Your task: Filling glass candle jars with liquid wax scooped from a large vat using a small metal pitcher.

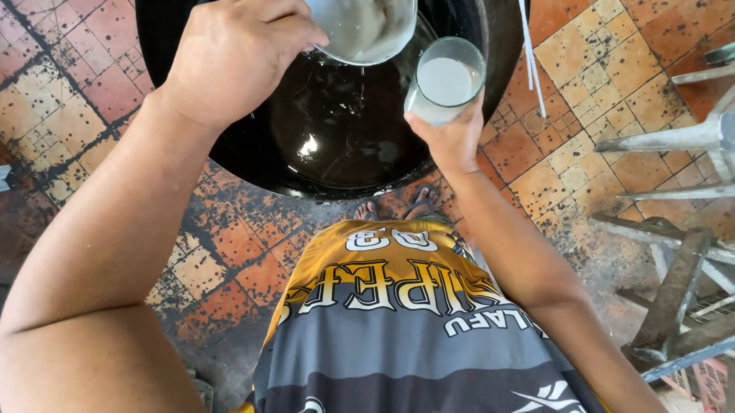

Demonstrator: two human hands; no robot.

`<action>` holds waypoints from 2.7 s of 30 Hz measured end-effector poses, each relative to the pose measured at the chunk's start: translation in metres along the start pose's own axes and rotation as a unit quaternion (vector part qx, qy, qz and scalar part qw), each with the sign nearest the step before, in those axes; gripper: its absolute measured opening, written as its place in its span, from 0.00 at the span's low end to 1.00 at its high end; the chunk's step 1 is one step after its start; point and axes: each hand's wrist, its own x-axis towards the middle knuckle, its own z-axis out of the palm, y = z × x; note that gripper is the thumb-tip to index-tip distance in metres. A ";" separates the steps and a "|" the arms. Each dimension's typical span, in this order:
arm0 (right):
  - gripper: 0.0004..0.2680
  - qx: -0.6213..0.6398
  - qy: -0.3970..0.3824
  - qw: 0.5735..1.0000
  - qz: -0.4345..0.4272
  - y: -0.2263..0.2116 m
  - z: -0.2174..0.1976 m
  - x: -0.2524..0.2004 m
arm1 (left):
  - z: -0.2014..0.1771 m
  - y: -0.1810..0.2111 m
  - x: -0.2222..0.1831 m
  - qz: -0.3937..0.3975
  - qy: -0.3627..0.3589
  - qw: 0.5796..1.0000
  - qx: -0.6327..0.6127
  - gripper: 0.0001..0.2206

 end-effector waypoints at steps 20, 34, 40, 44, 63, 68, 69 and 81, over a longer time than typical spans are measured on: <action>0.50 -0.051 -0.025 0.998 0.011 0.005 0.003 0.005 | -0.017 0.016 0.028 0.079 0.000 0.989 0.125 0.18; 0.42 0.022 -0.059 0.998 0.030 -0.034 -0.014 0.012 | -0.015 0.046 0.070 0.221 -0.064 0.946 0.230 0.12; 0.36 0.058 -0.064 0.996 0.010 -0.057 -0.023 0.017 | -0.021 0.054 0.081 0.263 -0.102 0.920 0.271 0.10; 0.36 0.045 -0.058 0.997 0.039 -0.054 -0.019 0.016 | -0.031 0.062 0.090 0.282 -0.135 0.900 0.303 0.09; 0.36 0.064 -0.049 0.996 0.044 -0.056 -0.020 0.018 | -0.034 0.091 0.118 0.314 -0.157 0.879 0.323 0.06; 0.37 0.054 -0.052 0.996 0.054 -0.058 -0.020 0.018 | -0.040 0.097 0.123 0.325 -0.175 0.872 0.321 0.05; 0.36 0.067 -0.050 0.995 0.053 -0.060 -0.021 0.018 | -0.042 0.096 0.123 0.330 -0.167 0.871 0.324 0.05; 0.42 0.060 -0.033 0.997 0.035 -0.055 -0.006 0.014 | -0.059 0.057 0.074 0.176 -0.074 0.971 0.147 0.11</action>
